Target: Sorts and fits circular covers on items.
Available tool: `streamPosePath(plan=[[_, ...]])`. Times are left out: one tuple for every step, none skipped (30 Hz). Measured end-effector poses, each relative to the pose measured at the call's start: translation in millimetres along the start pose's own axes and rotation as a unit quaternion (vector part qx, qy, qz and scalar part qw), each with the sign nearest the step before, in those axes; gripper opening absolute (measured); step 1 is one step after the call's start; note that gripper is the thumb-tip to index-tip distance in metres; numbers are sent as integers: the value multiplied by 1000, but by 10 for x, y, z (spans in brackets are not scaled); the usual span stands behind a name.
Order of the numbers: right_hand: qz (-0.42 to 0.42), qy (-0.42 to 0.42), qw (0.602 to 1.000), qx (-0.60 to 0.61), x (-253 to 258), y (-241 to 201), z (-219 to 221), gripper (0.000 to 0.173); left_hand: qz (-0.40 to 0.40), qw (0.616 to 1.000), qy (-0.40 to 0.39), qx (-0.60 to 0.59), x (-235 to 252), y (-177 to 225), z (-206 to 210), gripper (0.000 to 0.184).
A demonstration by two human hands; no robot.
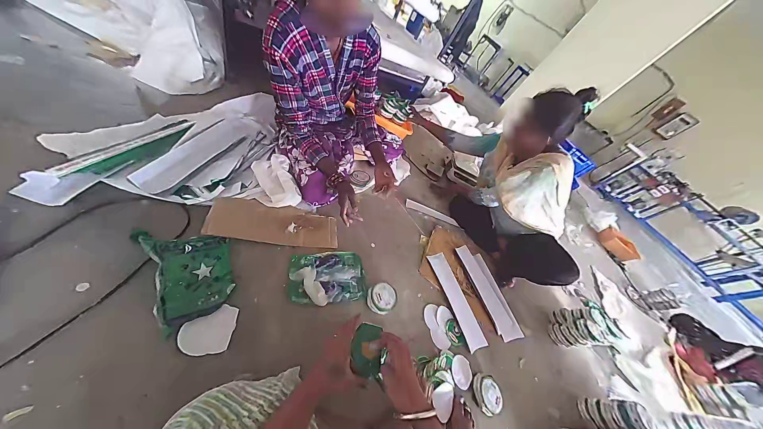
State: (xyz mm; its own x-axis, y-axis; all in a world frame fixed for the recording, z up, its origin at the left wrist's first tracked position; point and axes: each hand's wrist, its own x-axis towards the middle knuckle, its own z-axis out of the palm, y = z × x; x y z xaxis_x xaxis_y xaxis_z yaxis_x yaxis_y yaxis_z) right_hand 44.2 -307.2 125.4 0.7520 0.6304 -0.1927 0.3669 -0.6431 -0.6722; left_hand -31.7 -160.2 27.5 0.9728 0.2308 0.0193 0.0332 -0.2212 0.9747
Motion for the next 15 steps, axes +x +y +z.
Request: streamPosePath(plan=[[2,-15,999,-52,0,-81,28,39,9,1000,15,-7,3,-38,46,124],[14,-26,995,-100,19,-176,50,38,8,999,29,-18,6,-35,68,122],[24,-35,989,-139,44,-253,79,38,7,999,43,-26,0,-19,87,121],[19,-39,984,-175,79,-288,119,38,5,998,52,-31,-9,-11,108,119],[10,-48,976,-210,118,-298,163,39,-1,998,57,-33,-20,-10,127,115],[1,-59,968,-244,154,-305,202,41,-13,998,55,-32,-22,-4,134,109],[-7,-74,958,-279,180,-323,223,46,-25,998,50,-29,-24,-1,131,102],[-8,-103,944,-312,188,-360,216,53,-40,998,43,-29,-29,5,124,99],[-12,-121,934,-335,184,-388,192,56,-48,998,39,-31,-34,0,121,99],[-22,-119,931,-344,173,-394,156,54,-48,998,38,-34,-39,-10,122,101],[-31,-99,934,-342,165,-380,113,47,-42,997,41,-39,-46,-25,131,104],[-37,-71,938,-338,164,-364,67,42,-34,997,45,-44,-61,-46,144,107],[-38,-48,941,-332,168,-349,29,42,-30,997,45,-50,-75,-57,157,110],[-43,-38,943,-329,174,-329,7,44,-29,997,48,-52,-84,-67,177,110],[-54,-50,944,-323,181,-316,-4,48,-34,997,49,-55,-79,-70,189,111]])
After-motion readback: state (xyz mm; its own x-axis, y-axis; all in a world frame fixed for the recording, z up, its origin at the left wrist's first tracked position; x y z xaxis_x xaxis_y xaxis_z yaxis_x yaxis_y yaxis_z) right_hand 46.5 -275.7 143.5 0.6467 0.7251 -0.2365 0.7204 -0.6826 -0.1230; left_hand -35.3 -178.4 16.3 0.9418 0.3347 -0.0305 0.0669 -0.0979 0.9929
